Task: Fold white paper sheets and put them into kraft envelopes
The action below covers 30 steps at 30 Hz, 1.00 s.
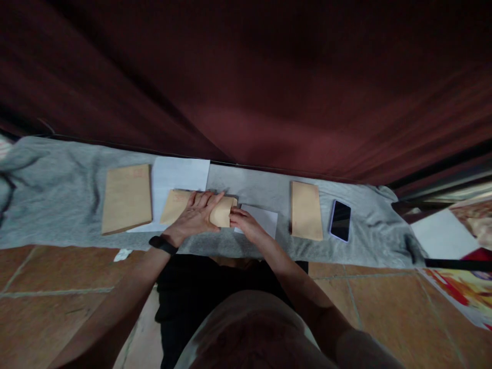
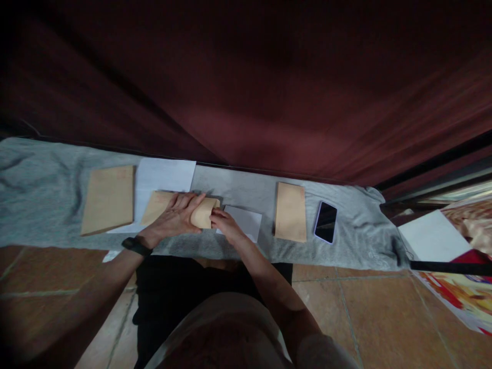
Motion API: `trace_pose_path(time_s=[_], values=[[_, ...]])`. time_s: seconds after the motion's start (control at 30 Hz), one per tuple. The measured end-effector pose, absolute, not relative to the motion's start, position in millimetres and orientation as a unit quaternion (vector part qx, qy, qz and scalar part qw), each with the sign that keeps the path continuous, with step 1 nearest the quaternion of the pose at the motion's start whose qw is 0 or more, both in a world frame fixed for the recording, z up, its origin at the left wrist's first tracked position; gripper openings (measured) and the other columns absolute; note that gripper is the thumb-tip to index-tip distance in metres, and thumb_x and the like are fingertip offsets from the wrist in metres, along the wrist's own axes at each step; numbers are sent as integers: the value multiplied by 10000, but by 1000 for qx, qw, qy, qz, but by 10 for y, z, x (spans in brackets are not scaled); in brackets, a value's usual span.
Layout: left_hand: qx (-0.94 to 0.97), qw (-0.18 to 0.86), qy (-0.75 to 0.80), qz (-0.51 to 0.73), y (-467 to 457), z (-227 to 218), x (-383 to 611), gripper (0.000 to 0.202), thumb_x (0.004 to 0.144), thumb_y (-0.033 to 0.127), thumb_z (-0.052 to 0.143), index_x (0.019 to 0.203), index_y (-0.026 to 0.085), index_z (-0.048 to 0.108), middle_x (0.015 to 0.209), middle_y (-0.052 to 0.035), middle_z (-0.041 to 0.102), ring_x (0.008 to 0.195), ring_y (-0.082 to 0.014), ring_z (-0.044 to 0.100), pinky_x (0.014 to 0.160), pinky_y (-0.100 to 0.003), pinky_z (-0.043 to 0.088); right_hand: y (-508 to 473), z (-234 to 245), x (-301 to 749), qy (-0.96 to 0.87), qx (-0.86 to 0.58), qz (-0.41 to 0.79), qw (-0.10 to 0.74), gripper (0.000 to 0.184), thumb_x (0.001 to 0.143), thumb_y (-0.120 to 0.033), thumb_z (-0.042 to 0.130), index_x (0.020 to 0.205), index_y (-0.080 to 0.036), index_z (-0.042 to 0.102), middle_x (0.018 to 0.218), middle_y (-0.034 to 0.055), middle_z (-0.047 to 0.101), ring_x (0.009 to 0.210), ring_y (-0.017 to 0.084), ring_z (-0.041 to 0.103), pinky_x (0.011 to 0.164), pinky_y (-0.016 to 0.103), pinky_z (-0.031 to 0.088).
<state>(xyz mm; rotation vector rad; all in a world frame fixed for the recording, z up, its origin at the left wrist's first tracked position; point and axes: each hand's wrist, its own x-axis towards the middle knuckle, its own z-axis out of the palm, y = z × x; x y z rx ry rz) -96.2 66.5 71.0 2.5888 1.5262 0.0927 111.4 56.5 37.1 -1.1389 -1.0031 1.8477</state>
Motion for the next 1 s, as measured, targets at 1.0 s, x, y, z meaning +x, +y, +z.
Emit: trace_pose_path(time_s=[1.0], values=[[870, 51, 489, 49, 660, 685, -1029, 1116, 756, 459, 773, 1673, 257, 169, 1468, -158, 507, 1383, -362, 447, 1254, -609, 154, 961, 384, 988, -181, -460, 801, 339, 217, 749, -69, 532, 889, -218, 604, 729, 5, 707, 848, 206, 736, 817, 342, 638]])
